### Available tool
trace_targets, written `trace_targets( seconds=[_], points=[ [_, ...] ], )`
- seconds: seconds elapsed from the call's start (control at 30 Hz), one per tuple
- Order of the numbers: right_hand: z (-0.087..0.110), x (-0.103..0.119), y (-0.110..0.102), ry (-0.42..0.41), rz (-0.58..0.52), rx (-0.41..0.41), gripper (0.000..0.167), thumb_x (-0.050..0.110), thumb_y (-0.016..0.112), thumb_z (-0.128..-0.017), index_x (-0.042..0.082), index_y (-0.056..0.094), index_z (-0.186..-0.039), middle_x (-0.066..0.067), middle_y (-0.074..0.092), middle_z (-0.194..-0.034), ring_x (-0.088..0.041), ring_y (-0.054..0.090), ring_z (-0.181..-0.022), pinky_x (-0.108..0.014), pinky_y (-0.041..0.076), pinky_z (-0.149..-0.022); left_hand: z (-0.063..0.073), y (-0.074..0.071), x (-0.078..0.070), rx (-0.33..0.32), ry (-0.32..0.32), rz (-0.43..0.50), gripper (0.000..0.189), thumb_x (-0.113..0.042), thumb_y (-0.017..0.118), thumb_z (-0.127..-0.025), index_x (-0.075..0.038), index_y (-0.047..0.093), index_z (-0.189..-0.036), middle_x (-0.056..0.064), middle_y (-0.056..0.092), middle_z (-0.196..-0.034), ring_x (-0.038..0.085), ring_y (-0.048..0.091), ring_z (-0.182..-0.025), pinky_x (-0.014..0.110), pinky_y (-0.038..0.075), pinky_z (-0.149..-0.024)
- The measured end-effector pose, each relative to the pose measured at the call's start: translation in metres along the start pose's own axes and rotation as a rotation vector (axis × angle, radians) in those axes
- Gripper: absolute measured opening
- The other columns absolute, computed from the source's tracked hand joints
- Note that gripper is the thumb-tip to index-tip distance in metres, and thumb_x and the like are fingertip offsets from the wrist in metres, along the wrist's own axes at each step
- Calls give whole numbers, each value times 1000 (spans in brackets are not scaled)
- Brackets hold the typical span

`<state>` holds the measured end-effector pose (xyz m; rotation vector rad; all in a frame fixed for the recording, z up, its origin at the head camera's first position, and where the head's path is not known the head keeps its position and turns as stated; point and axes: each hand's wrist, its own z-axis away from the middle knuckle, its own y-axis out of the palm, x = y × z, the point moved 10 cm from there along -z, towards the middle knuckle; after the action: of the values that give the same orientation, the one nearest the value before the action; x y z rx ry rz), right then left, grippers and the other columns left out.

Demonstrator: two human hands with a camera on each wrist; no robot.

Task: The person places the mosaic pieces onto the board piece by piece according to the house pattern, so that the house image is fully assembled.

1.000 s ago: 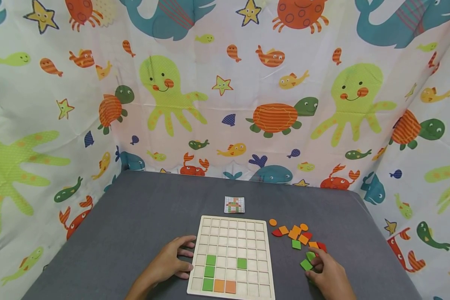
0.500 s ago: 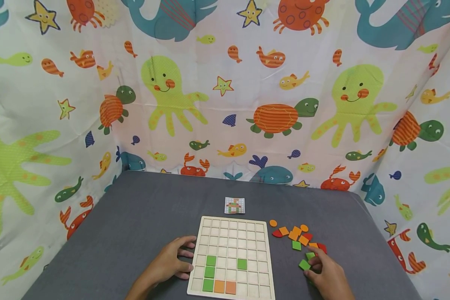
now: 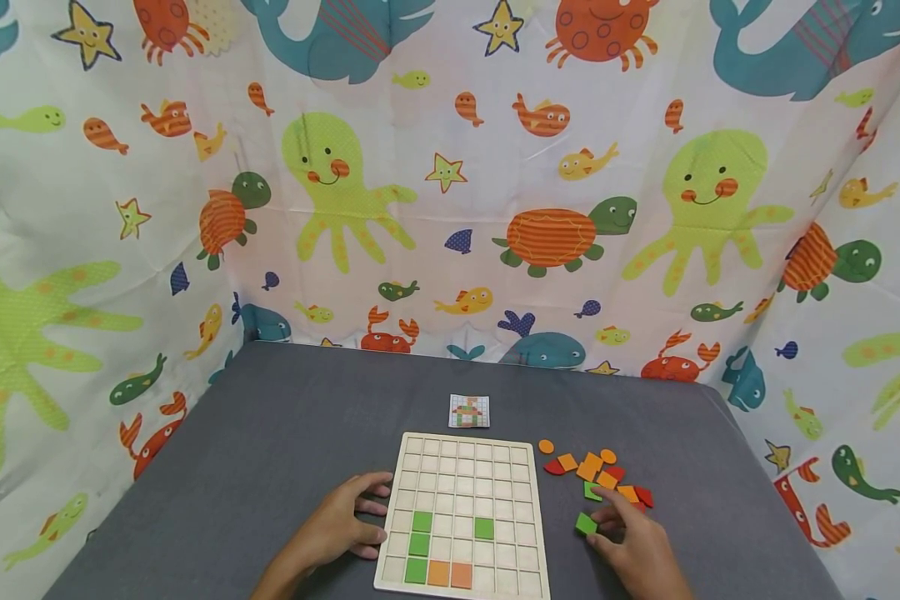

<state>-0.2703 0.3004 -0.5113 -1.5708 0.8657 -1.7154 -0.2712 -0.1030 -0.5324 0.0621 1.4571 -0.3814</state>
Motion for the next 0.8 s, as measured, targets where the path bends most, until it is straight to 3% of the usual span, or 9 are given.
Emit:
trace_targets(
  seconds=[0.4, 0.6, 0.8],
  points=[
    [5, 27, 15, -52, -81, 21, 66, 10, 92, -80, 7, 65, -140, 3, 76, -99, -14, 69, -89, -34, 65, -79, -2, -1, 3, 2, -5, -7, 82, 21, 78, -75, 0, 54, -150, 17, 59, -134, 29, 65, -110, 43, 67, -58],
    [4, 38, 26, -71, -122, 50, 64, 7, 92, -80, 9, 66, -139, 5, 74, -97, -12, 67, -87, -34, 65, -79, -1, 0, 2, 4, -4, -6, 81, 21, 78, -75, 0, 54, -150, 17, 59, -134, 29, 65, -111, 43, 67, -59],
    [6, 52, 35, -129, -156, 77, 65, 8, 93, -78, 9, 67, -138, 5, 72, -97, -10, 66, -86, -25, 61, -73, -1, 0, 2, 5, -5, -4, 81, 21, 78, -75, 0, 54, -150, 17, 59, -135, 29, 64, -111, 43, 67, -59]
  ],
)
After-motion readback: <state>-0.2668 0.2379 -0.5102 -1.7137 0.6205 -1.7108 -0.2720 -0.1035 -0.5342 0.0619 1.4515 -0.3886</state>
